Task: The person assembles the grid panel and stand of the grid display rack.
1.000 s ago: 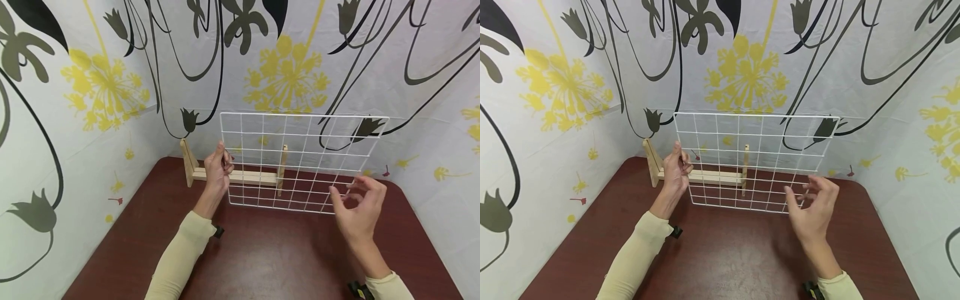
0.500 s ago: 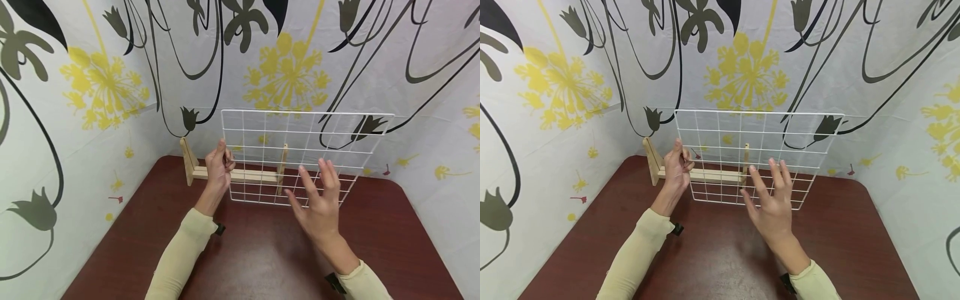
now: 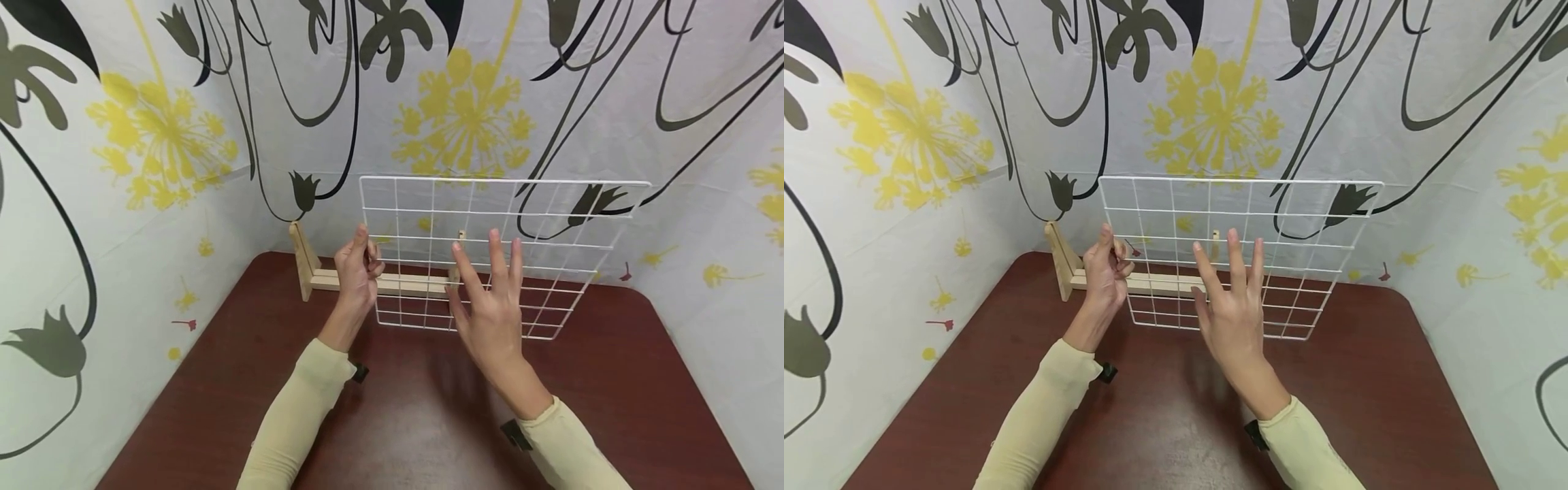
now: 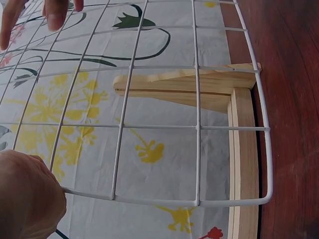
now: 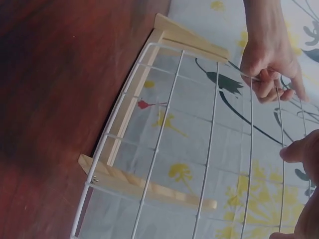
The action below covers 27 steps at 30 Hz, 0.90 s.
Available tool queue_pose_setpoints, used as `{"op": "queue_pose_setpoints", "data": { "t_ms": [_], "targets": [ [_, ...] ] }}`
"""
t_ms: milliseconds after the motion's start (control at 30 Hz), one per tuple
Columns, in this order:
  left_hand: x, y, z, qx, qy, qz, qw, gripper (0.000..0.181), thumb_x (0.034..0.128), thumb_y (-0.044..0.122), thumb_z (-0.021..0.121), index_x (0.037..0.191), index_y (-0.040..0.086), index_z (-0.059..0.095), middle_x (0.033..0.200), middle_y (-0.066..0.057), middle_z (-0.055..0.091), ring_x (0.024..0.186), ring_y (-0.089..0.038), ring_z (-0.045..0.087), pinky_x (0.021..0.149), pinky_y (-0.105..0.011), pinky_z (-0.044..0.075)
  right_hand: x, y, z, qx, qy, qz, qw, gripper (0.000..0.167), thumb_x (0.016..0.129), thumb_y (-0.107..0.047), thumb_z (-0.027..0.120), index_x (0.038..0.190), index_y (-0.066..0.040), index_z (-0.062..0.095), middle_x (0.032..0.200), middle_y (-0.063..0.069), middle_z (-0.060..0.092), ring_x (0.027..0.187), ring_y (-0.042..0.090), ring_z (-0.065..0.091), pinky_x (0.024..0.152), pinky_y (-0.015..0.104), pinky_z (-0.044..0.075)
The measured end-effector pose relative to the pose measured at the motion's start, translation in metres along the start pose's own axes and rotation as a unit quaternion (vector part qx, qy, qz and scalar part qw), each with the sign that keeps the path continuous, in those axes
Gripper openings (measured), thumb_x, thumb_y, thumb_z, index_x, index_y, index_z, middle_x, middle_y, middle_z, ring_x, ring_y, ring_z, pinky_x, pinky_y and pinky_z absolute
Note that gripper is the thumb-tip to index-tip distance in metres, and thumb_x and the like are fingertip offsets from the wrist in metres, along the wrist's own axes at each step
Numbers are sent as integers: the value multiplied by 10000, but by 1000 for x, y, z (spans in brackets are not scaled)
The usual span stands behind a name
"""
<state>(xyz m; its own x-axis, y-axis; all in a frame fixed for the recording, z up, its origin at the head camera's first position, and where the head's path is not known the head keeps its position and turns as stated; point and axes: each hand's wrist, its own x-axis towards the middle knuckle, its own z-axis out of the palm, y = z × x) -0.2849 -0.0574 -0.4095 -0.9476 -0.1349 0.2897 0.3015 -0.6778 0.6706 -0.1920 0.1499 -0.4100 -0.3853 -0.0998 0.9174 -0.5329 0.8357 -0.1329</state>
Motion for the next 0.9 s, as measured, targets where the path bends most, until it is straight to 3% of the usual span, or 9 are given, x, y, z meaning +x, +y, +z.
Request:
{"op": "queue_pose_setpoints", "data": {
  "t_ms": [500,567,700,767,900],
  "targets": [
    [4,1,4,75,-134,72,9999,629,773,608,878,571,118,538,531,45,461,474,-15,303,417,-166,206,12,16,23,-471,256,210,9983,698,850,-51,834,1488,-230,616,1635,187,449,1537,497,353,1271,587,325],
    [5,1,4,101,-143,61,9998,627,771,611,880,570,123,540,533,45,464,475,-16,304,419,-167,210,11,19,26,-625,347,282,9970,692,840,-67,848,1470,-253,630,1599,163,494,1513,472,389,1195,580,425],
    [6,-2,2,134,-185,50,9997,628,776,616,873,572,125,538,537,43,458,470,-25,298,421,-174,216,9,24,33,-949,580,449,9928,633,852,-126,853,1426,-306,656,1518,99,574,1449,421,463,898,554,599],
    [7,-3,1,142,-189,45,9997,635,773,618,874,571,121,534,535,42,455,464,-26,295,421,-178,214,8,26,37,-1031,676,481,9912,595,864,-143,847,1406,-310,668,1478,87,598,1419,410,488,798,546,610],
    [8,-6,0,127,-158,3,9998,642,753,618,891,567,112,543,538,44,478,439,-10,306,415,-178,218,6,29,43,-1041,808,505,9900,548,876,-146,825,1383,-299,683,1422,74,634,1397,388,506,744,525,606]
  ]
}}
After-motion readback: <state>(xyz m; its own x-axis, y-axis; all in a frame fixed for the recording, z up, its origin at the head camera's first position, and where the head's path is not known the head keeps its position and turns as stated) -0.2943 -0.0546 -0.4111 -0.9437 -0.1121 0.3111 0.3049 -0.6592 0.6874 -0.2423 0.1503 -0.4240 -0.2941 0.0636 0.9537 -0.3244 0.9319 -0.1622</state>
